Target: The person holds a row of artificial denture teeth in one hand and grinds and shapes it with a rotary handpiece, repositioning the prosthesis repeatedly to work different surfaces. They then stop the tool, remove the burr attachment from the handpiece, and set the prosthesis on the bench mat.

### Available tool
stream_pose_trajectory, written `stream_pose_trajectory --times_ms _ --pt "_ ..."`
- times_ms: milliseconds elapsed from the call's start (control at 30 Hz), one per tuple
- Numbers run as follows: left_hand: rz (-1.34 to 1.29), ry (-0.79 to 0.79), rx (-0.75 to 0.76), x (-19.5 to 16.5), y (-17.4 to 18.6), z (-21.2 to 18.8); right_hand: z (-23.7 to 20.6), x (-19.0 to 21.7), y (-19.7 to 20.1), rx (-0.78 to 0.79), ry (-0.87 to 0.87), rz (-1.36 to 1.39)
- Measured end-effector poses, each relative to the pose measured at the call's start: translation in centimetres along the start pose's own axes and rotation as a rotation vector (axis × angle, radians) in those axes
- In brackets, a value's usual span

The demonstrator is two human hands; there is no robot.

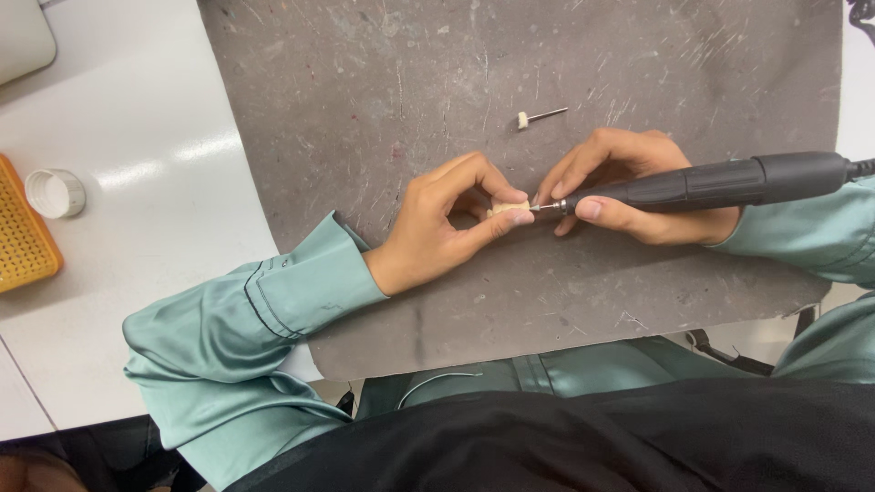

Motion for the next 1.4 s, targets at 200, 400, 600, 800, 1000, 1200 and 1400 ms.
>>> stream_pose_trajectory --times_ms 200,400,600,800,1000,1200,1400 --pt "-0.021 -0.017 -0.031 0.4 0.2 -0.1 0.3 0.2 0.0 0.035 0.034 0.06" --pt "-0.077 0.0 -0.04 0.2 0.7 0.1 0.5 0.3 0.5 0.052 0.081 0.136" --pt "-0.128 -0.014 -0.038 0.2 1.0 -0.1 0.9 -0.3 0.5 -0.046 0.116 0.048" --pt "-0.204 0.003 -0.033 0.9 0.9 -0.2 0.8 -0.4 0.3 -0.078 0.141 0.049" --pt "-0.224 0.063 -0.023 1.2 0.8 -0.2 1.0 -0.4 0.3 -0.063 0.179 -0.062" --pt "-0.308 0.117 0.026 1.1 0.8 -0.2 0.5 -0.2 0.3 -0.067 0.172 -0.077" --pt "-0.303 0.091 0.03 1.1 0.7 -0.1 0.6 0.0 0.4 -0.061 0.176 -0.236"
Point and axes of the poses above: each hand's wrist, its own z-axis towards the middle knuckle, its own y-axis out of the back of the hand, x = y × z, the point moved 4 cm from there along z, towards the middle knuckle, and after that the axes turned 15 degrees about x, right-handed, at the moved point
